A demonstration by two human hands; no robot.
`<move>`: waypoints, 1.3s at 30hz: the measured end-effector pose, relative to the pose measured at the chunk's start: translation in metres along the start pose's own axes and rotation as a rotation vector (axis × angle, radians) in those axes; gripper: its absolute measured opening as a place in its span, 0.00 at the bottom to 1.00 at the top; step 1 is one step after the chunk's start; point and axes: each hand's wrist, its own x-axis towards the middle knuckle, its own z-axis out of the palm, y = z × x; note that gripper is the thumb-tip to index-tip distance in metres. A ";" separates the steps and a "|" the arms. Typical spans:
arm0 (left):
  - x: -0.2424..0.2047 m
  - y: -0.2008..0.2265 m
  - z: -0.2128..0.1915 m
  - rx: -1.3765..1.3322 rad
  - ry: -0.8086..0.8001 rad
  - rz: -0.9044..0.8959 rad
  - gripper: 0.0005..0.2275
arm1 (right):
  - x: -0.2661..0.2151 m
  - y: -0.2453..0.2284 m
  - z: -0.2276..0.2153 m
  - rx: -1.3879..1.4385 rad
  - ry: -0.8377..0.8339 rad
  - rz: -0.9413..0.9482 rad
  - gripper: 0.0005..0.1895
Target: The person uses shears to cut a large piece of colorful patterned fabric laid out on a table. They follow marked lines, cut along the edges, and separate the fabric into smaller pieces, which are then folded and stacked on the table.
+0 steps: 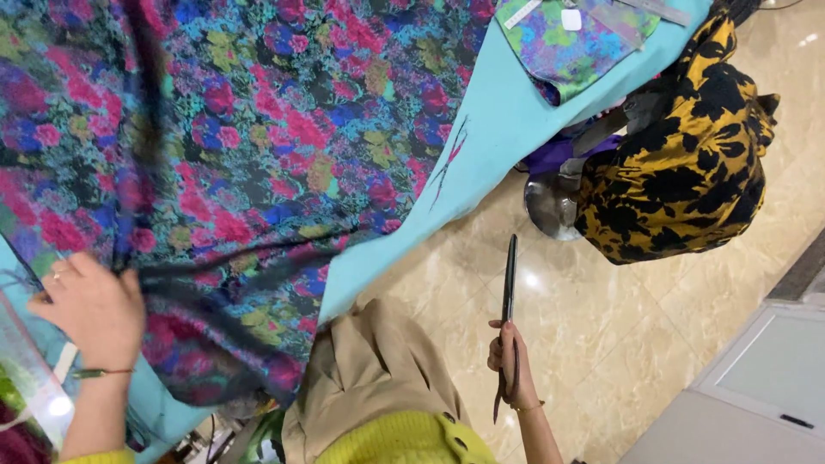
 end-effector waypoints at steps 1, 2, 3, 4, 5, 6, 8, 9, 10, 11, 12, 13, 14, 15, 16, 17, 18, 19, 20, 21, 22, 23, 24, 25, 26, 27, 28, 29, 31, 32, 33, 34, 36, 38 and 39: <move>0.007 0.009 -0.021 -0.122 0.018 0.026 0.21 | -0.003 0.004 0.002 0.024 0.023 0.012 0.24; 0.013 0.017 -0.041 -0.245 0.034 0.054 0.26 | -0.005 0.008 0.004 0.049 0.046 0.025 0.24; 0.020 0.035 -0.079 -0.245 0.040 0.067 0.26 | -0.007 0.013 0.006 0.059 0.055 0.027 0.24; 0.027 0.053 -0.116 -0.437 -0.163 0.231 0.21 | -0.009 0.018 0.009 0.078 0.072 0.032 0.24; 0.034 0.072 -0.153 -0.626 -0.367 0.394 0.17 | -0.009 0.023 0.012 0.096 0.090 0.033 0.24; 0.011 0.085 -0.138 -0.627 -0.361 0.407 0.17 | -0.012 0.022 0.020 0.105 0.101 0.031 0.24; -0.033 0.110 -0.107 -0.582 -0.079 0.757 0.40 | -0.021 0.020 0.034 0.109 0.134 0.060 0.25; -0.037 0.109 -0.103 -0.585 -0.072 0.770 0.40 | -0.027 0.016 0.043 0.118 0.146 0.057 0.25; -0.040 0.109 -0.099 -0.753 -0.018 0.785 0.25 | -0.033 0.012 0.052 0.100 0.164 0.063 0.26; -0.043 0.107 -0.095 -0.919 0.032 0.798 0.10 | -0.039 0.007 0.062 0.082 0.181 0.072 0.27; -0.036 0.103 -0.098 -0.920 0.035 0.813 0.10 | -0.042 0.005 0.071 0.092 0.192 0.073 0.27; -0.030 0.099 -0.100 -0.955 0.025 0.896 0.02 | -0.043 0.004 0.080 0.083 0.190 0.074 0.27; -0.025 0.096 -0.103 -0.989 0.014 0.979 0.05 | -0.045 0.002 0.088 0.074 0.188 0.074 0.28; -0.016 0.090 -0.108 -0.989 0.014 0.996 0.05 | -0.048 0.002 0.095 0.084 0.200 0.078 0.28; -0.007 0.085 -0.113 -1.092 -0.502 1.200 0.05 | -0.050 0.002 0.102 0.085 0.196 0.089 0.28; 0.002 0.083 -0.118 -1.148 -1.042 1.364 0.08 | -0.049 0.001 0.107 0.084 0.191 0.095 0.29; 0.017 0.084 -0.125 -1.142 -1.041 1.378 0.08 | -0.051 0.001 0.113 0.092 0.202 0.094 0.29; 0.033 0.085 -0.131 -1.265 -1.133 1.460 0.05 | -0.053 0.002 0.119 0.088 0.187 0.069 0.27; 0.048 0.086 -0.138 -1.389 -1.228 1.538 0.03 | -0.055 0.002 0.126 0.084 0.172 0.044 0.25; 0.074 0.096 -0.141 -1.378 -1.231 1.555 0.03 | -0.056 0.003 0.133 0.095 0.185 0.045 0.25; 0.099 0.107 -0.144 -1.374 -1.118 1.387 0.06 | -0.057 0.004 0.140 0.076 0.213 0.022 0.24; 0.125 0.120 -0.149 -1.365 -0.995 1.224 0.11 | -0.056 0.003 0.146 0.057 0.242 -0.005 0.24; 0.158 0.140 -0.148 -1.359 -0.990 1.242 0.11 | -0.054 0.010 0.151 0.067 0.255 -0.010 0.24; 0.189 0.162 -0.149 -1.315 -0.639 1.093 0.09 | -0.052 0.016 0.155 -0.006 0.220 -0.140 0.17; 0.220 0.184 -0.151 -1.253 -0.298 0.933 0.07 | -0.050 0.022 0.159 -0.082 0.185 -0.268 0.11; 0.247 0.211 -0.135 -1.257 -0.294 0.947 0.07 | -0.048 0.026 0.167 -0.079 0.198 -0.271 0.11; 0.275 0.239 -0.119 -1.246 -0.075 0.780 0.11 | -0.046 0.031 0.175 -0.075 0.203 -0.222 0.09; 0.304 0.269 -0.104 -1.226 0.141 0.610 0.17 | -0.042 0.035 0.183 -0.071 0.208 -0.175 0.09; 0.346 0.317 -0.081 -1.133 0.164 0.510 0.22 | -0.046 0.013 0.212 -0.077 0.169 -0.171 0.11; 0.366 0.342 -0.071 -1.030 0.179 0.399 0.27 | -0.048 0.003 0.226 -0.088 0.116 -0.162 0.16; 0.374 0.358 -0.063 -1.040 0.183 0.407 0.27 | -0.050 0.001 0.234 -0.087 0.128 -0.165 0.16; 0.382 0.374 -0.057 -0.954 0.132 0.309 0.32 | -0.051 -0.002 0.243 -0.161 0.118 -0.164 0.11; 0.397 0.392 -0.051 -0.870 0.086 0.213 0.37 | -0.050 0.001 0.258 -0.235 0.111 -0.166 0.07; 0.405 0.396 -0.052 -0.708 0.207 0.288 0.28 | -0.052 0.014 0.274 0.120 0.068 -0.066 0.08; 0.410 0.400 -0.050 -0.708 0.207 0.292 0.28 | -0.053 0.001 0.277 0.122 0.069 -0.064 0.08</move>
